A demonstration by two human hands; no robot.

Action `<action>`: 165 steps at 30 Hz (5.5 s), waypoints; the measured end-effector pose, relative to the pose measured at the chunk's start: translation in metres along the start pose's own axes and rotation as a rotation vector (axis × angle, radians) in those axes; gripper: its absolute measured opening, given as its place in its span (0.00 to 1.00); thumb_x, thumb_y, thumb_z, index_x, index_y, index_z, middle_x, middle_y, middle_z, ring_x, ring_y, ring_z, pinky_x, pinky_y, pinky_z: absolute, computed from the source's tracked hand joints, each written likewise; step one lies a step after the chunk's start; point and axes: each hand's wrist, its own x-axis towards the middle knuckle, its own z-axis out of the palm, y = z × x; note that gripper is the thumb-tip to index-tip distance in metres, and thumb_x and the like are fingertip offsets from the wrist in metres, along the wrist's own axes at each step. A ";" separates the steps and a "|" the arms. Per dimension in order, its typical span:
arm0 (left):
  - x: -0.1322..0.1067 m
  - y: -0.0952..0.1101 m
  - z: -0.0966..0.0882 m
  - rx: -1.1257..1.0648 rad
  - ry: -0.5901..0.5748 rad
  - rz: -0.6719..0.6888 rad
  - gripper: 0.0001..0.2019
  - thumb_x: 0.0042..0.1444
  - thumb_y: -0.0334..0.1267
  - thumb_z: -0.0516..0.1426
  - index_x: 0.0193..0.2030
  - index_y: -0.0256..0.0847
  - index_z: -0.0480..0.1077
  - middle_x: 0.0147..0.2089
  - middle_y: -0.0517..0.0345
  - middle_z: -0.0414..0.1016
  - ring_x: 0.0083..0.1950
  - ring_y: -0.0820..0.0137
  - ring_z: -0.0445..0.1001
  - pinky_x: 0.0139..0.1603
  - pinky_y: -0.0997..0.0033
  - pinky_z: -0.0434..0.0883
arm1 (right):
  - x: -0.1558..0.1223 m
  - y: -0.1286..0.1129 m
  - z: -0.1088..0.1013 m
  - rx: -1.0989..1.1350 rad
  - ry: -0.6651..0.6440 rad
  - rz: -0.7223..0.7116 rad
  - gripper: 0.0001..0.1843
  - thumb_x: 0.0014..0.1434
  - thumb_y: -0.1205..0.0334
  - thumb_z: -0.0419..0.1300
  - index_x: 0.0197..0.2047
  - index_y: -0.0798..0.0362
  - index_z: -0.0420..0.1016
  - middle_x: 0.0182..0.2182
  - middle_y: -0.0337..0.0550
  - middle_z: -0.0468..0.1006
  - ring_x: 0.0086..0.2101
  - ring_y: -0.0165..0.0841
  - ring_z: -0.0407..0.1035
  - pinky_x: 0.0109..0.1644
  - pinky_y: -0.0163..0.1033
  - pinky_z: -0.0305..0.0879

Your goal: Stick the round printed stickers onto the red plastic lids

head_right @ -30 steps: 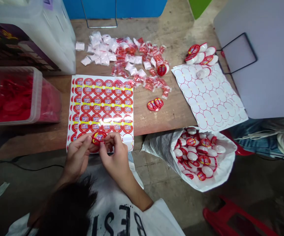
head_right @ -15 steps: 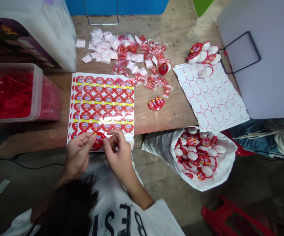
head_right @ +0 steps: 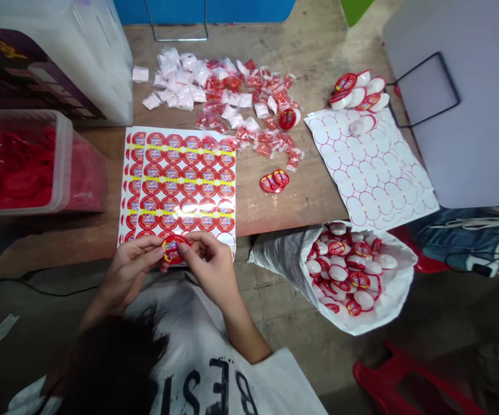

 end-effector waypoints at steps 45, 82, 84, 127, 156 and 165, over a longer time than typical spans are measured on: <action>0.002 -0.004 0.007 0.199 -0.012 0.048 0.10 0.38 0.36 0.67 0.28 0.36 0.74 0.23 0.59 0.75 0.22 0.74 0.73 0.24 0.80 0.71 | -0.006 0.001 -0.008 -0.245 -0.150 -0.062 0.11 0.58 0.54 0.60 0.32 0.54 0.72 0.22 0.35 0.69 0.23 0.27 0.60 0.27 0.34 0.56; 0.041 -0.029 -0.057 1.657 -0.155 0.888 0.26 0.60 0.44 0.56 0.64 0.43 0.62 0.66 0.56 0.62 0.69 0.59 0.56 0.67 0.52 0.53 | 0.040 0.033 -0.027 -0.866 -0.337 -0.693 0.07 0.60 0.63 0.60 0.38 0.53 0.80 0.34 0.47 0.79 0.36 0.35 0.70 0.41 0.42 0.68; 0.041 -0.029 -0.057 1.656 -0.158 0.887 0.26 0.60 0.44 0.57 0.64 0.43 0.62 0.67 0.57 0.61 0.69 0.59 0.56 0.67 0.52 0.53 | 0.041 0.033 -0.026 -0.851 -0.352 -0.651 0.07 0.60 0.63 0.60 0.36 0.53 0.81 0.33 0.46 0.78 0.34 0.35 0.70 0.40 0.42 0.67; 0.042 -0.033 -0.063 1.590 -0.195 0.802 0.32 0.55 0.40 0.61 0.67 0.45 0.58 0.67 0.52 0.59 0.70 0.57 0.53 0.68 0.47 0.52 | 0.041 0.023 -0.019 -1.315 -0.513 -0.657 0.06 0.59 0.62 0.62 0.39 0.54 0.72 0.36 0.46 0.76 0.38 0.38 0.67 0.41 0.43 0.57; 0.041 -0.032 -0.061 1.550 -0.198 0.797 0.29 0.57 0.41 0.59 0.66 0.46 0.59 0.68 0.51 0.59 0.71 0.58 0.51 0.70 0.46 0.49 | 0.050 0.021 -0.036 -0.720 0.224 -0.588 0.07 0.65 0.63 0.51 0.34 0.50 0.64 0.30 0.42 0.70 0.31 0.34 0.65 0.36 0.39 0.61; 0.029 -0.015 -0.063 0.974 -0.265 0.942 0.20 0.59 0.29 0.54 0.57 0.48 0.71 0.51 0.52 0.67 0.57 0.64 0.65 0.61 0.59 0.64 | 0.021 0.021 0.009 -0.464 0.138 -0.556 0.06 0.62 0.63 0.54 0.32 0.50 0.65 0.29 0.40 0.69 0.31 0.32 0.64 0.34 0.38 0.63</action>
